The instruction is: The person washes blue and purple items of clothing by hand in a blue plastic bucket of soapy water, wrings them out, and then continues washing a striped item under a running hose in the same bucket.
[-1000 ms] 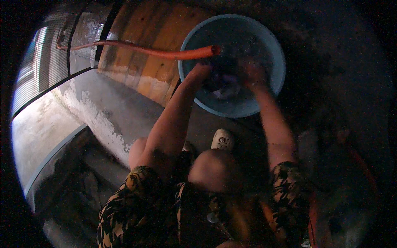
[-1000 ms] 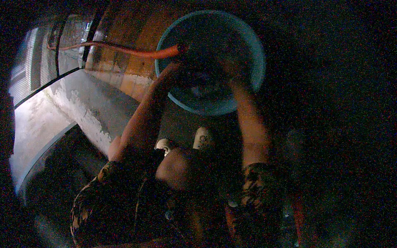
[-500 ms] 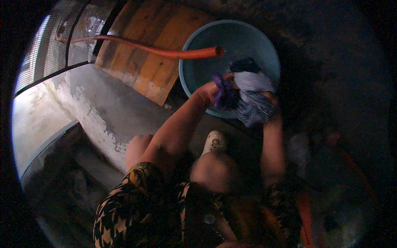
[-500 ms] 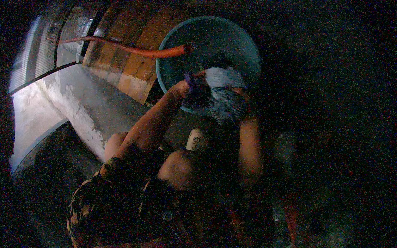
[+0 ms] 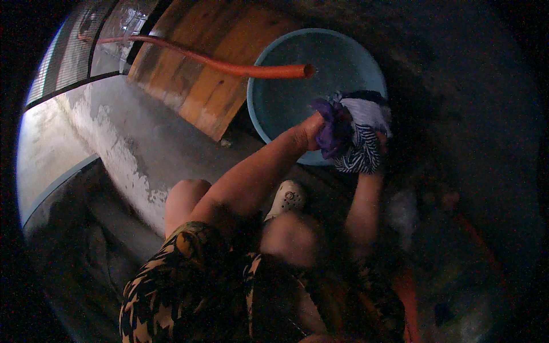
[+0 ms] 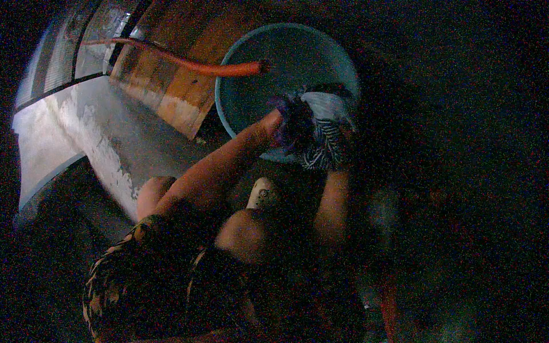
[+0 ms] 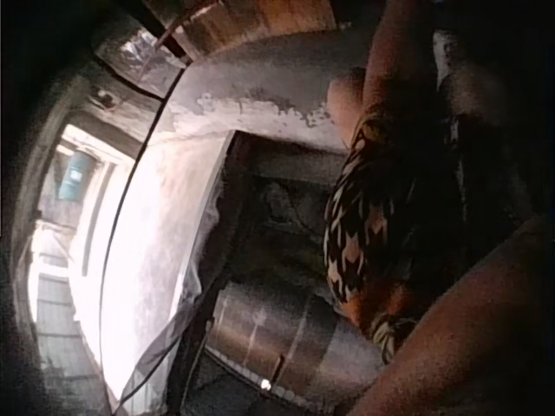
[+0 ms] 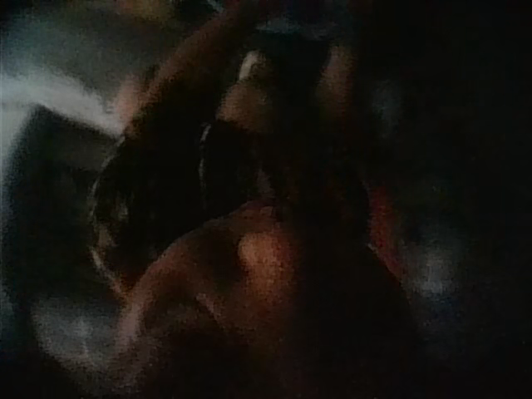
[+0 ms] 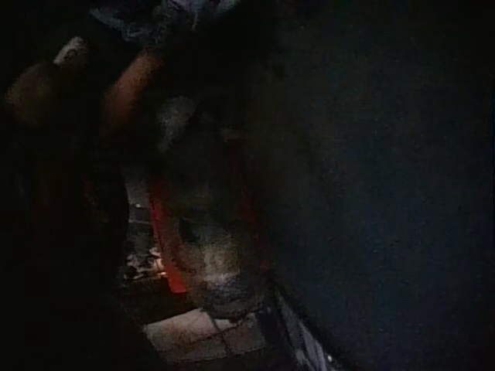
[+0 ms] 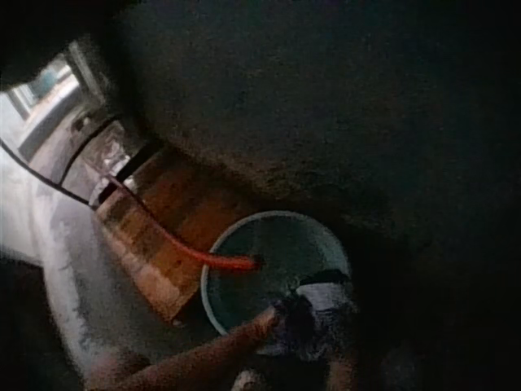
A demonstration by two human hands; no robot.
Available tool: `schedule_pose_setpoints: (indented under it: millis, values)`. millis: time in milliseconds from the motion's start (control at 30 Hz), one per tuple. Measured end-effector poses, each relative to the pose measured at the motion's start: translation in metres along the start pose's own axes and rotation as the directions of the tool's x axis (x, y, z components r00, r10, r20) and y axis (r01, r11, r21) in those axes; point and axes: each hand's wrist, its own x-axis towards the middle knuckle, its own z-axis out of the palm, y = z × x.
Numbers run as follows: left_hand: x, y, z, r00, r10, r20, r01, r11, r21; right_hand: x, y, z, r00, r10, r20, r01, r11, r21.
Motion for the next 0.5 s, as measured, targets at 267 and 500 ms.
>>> schedule_pose_setpoints:
  millis: [267,500]
  values:
    - [0.011,0.014,-0.015,0.983,-0.001,-0.185,0.029,0.988,0.15,0.027,-0.038,-0.009,0.978,-0.176,-0.111,0.15,0.966,-0.211]
    - [-0.013,0.028,0.037,0.998,-0.003,0.062,-0.013,0.968,0.252,-0.023,-0.029,0.01,0.957,-0.18,-0.229,0.095,0.936,-0.34]
